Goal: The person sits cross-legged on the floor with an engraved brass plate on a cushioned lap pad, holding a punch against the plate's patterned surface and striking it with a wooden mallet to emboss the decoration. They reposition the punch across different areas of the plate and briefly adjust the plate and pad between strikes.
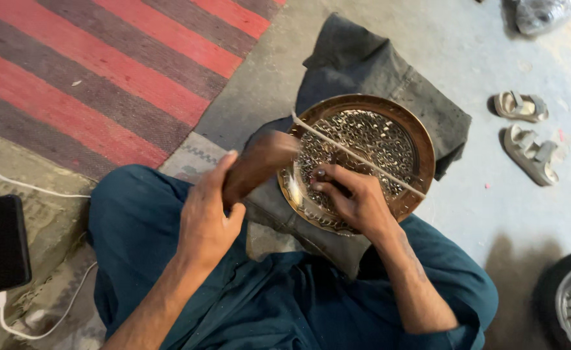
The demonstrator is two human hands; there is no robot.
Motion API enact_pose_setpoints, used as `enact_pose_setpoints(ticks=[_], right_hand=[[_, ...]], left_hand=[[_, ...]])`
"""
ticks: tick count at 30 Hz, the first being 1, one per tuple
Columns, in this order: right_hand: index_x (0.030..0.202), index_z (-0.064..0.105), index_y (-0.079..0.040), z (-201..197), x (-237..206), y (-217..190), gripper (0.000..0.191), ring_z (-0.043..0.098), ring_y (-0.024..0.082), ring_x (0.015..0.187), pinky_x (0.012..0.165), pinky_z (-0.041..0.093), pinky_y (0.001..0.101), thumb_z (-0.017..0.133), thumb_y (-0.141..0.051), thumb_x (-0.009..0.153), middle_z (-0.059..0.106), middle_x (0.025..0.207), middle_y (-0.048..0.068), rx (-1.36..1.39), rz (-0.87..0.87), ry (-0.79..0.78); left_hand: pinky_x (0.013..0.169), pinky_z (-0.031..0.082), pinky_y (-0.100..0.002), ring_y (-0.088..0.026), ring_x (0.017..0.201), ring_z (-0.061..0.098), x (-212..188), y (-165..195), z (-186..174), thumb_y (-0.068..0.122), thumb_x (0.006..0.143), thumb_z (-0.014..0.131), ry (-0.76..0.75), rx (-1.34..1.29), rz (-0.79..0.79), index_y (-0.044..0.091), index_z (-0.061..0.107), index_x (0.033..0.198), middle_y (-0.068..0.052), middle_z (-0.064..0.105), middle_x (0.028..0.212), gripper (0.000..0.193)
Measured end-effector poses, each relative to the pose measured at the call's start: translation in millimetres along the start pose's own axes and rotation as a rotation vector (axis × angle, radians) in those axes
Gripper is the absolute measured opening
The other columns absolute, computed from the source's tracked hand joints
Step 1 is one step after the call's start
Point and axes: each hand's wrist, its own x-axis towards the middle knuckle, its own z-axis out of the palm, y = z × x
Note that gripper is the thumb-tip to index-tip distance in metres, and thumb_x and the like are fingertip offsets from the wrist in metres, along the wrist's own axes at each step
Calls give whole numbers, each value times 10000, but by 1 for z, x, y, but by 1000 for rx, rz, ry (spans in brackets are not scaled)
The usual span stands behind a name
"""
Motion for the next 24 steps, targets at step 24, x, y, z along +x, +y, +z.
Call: enact_pose_setpoints(ticks=[24], right_hand=[[1158, 691, -59, -6, -1, 5, 245, 769, 265, 863, 744, 584, 346, 719, -54, 915, 758, 966, 125, -15, -80, 5]], left_hand=[[932, 437, -481, -329, 1074, 611, 3, -6, 1, 35, 745, 769, -89, 232, 87, 184, 451, 1513, -93, 643, 1146, 845]])
